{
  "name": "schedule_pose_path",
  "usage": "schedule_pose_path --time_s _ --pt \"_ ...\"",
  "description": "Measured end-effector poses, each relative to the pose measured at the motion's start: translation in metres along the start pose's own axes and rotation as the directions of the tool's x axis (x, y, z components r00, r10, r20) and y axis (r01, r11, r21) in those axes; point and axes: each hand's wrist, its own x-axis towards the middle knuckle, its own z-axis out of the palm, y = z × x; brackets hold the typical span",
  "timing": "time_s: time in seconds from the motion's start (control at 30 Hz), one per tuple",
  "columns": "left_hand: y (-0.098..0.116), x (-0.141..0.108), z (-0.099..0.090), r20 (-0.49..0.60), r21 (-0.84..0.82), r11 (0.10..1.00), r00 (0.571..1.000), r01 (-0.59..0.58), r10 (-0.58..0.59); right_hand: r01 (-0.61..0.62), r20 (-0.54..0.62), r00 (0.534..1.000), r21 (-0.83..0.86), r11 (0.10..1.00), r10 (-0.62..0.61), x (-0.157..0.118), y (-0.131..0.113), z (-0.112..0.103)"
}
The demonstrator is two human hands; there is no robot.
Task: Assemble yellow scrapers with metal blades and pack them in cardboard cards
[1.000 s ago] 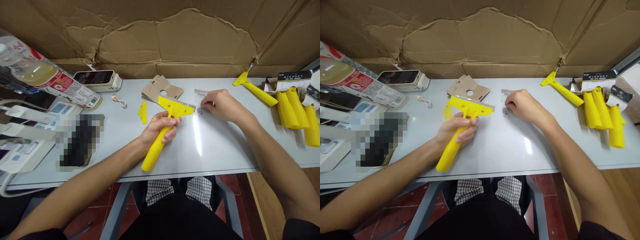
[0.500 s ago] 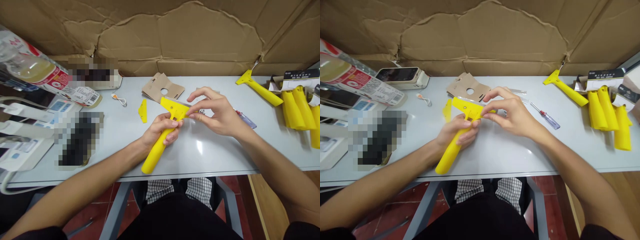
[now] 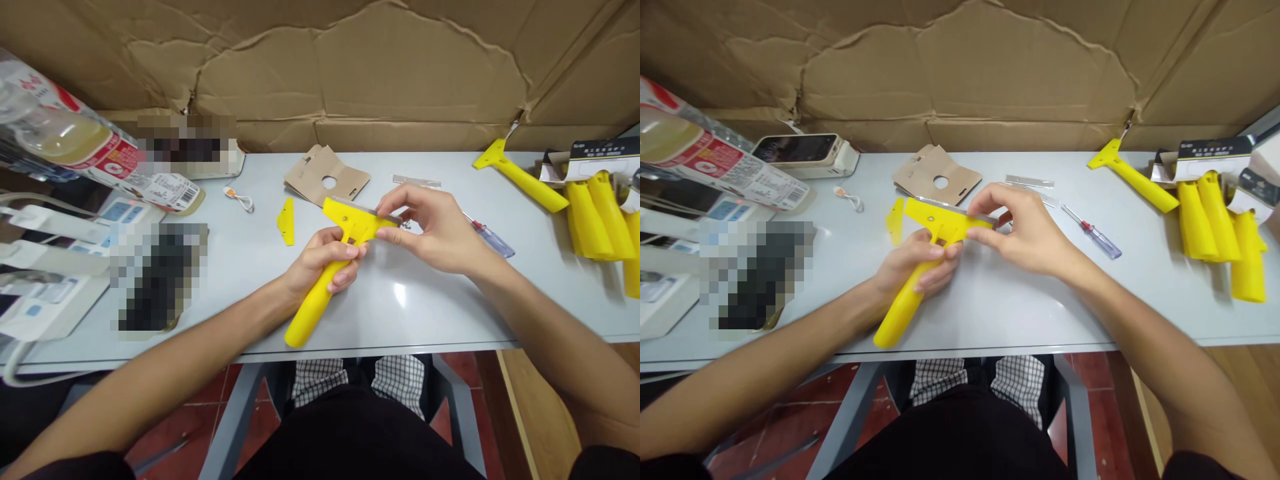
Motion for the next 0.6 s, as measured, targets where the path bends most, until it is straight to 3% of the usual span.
schedule_pose_path --time_s 0.17,0.4,0.6 --pt "-0.0008 0.0013 -0.0010 0.013 0.002 1.000 1.000 0.004 -0.004 -0.209 0.003 0.977 0.235 0.949 0.214 0.0003 -0.0008 0.0050" --pt "-0.0009 0.0041 -0.0046 0.035 0.005 1.000 0.999 0.021 -0.022 -0.286 -0.025 0.952 0.295 0.912 0.307 0.0002 -0.0073 0.0069" --pt "-0.0010 0.0022 -0.0028 0.061 -0.022 0.999 0.998 0.028 -0.027 -0.339 0.078 0.938 0.407 0.848 0.338 0.0023 -0.0063 0.0034"
